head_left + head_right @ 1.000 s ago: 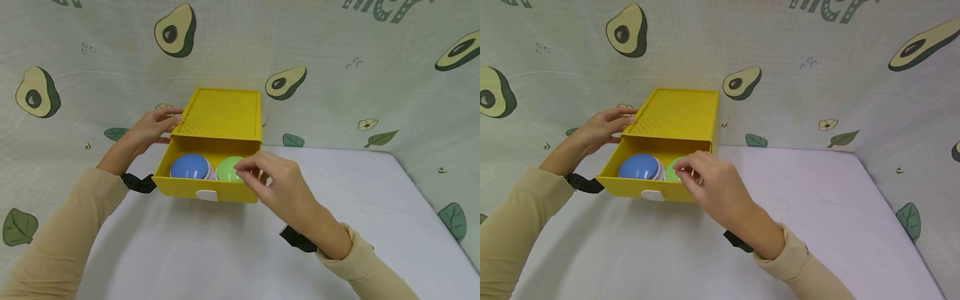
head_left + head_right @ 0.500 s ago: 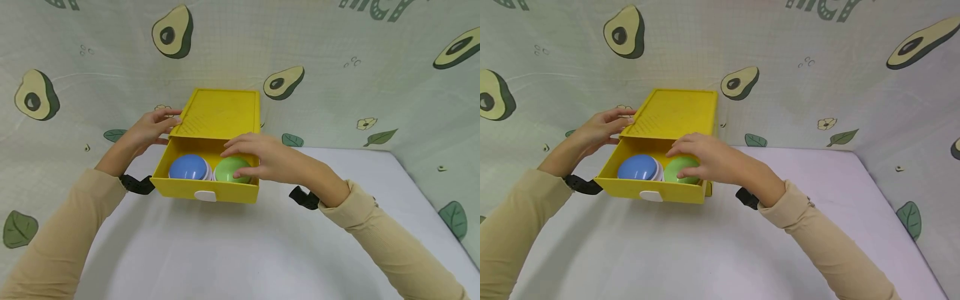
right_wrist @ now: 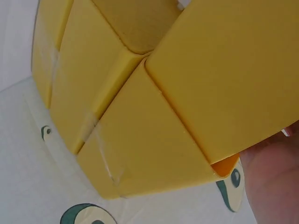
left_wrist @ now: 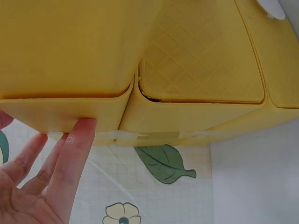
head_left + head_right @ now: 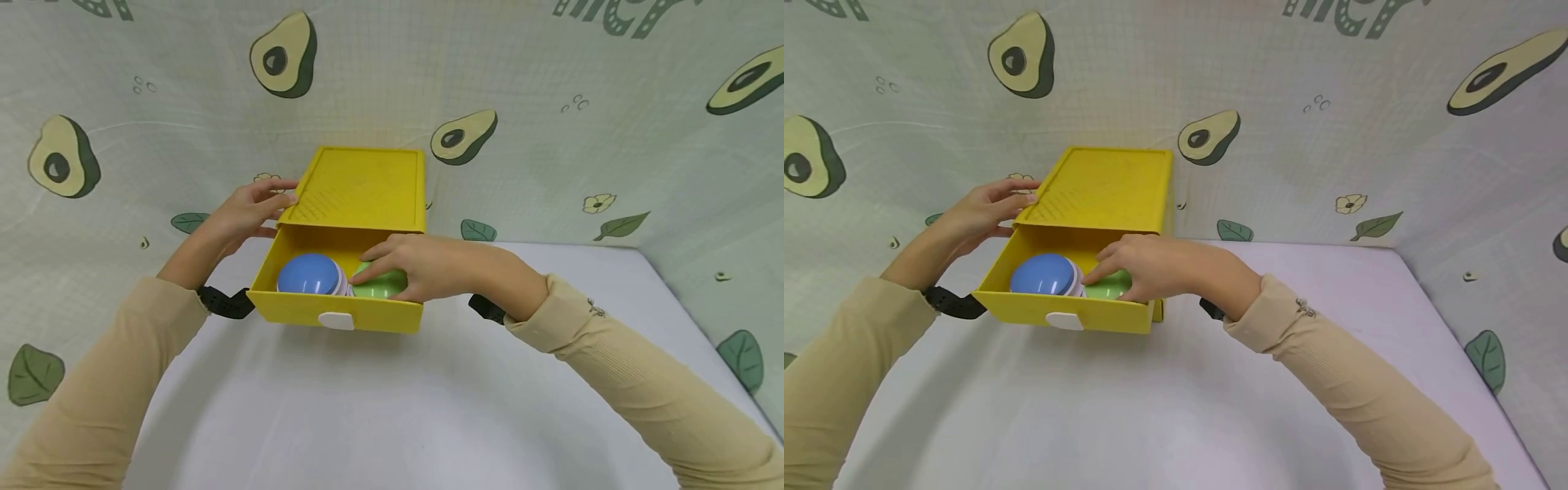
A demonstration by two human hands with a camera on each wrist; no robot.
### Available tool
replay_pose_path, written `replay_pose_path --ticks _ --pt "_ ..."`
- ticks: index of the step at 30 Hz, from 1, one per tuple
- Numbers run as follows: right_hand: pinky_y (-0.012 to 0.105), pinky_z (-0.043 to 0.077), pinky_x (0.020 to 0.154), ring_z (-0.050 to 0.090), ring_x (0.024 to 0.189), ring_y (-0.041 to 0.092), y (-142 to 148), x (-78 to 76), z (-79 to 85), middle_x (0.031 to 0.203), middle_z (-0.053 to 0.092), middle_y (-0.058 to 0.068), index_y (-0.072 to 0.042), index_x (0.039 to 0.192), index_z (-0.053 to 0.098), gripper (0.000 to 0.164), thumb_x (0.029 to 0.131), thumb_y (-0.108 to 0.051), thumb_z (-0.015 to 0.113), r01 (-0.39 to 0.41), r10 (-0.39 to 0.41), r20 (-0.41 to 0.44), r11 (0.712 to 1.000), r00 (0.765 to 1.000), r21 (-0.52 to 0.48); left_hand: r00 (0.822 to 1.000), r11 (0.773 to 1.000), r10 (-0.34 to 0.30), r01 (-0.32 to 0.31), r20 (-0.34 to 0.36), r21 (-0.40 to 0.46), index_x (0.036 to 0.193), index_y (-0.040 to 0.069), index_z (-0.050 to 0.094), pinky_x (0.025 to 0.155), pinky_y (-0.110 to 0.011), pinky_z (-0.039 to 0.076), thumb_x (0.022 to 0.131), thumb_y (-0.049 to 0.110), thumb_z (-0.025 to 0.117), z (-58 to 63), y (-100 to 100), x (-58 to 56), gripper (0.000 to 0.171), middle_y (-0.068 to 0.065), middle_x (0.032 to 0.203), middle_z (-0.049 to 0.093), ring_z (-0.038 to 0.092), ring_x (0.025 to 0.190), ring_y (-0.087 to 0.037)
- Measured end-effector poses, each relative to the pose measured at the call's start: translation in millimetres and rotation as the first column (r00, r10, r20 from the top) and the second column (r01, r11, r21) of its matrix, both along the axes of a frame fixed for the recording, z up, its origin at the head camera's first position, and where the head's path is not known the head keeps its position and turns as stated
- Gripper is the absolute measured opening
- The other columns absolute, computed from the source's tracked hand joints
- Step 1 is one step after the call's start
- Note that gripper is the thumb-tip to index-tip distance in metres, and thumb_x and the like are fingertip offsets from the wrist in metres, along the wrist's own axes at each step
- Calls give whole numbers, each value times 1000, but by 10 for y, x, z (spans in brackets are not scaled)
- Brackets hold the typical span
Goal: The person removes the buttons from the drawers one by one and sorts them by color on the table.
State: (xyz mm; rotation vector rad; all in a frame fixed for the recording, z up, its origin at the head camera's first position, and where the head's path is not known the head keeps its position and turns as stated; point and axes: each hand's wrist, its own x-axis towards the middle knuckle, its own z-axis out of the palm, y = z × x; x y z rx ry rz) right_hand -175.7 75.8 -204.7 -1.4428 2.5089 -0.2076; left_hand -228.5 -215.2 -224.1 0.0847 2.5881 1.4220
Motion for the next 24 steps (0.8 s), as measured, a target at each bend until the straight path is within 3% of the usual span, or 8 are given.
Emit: replay_pose_path --ticks 13,24 --pt "33 42 97 46 117 22 -13 10 6 136 51 6 -27 125 60 41 86 -21 67 -38 38 -17 999 999 -33 1000 1000 -3 3 -8 -1 145 22 30 97 -56 41 92 48 50 0 6 -1 62 -12 144 35 45 123 -35" --pt "38 41 100 42 126 29 25 -12 13 138 49 11 -22 127 60 39 87 -25 64 -32 30 -22 996 999 -84 1000 1000 0 0 -6 0 146 22 30 98 -56 41 92 48 49 -5 11 -4 62 -12 145 34 44 124 -35"
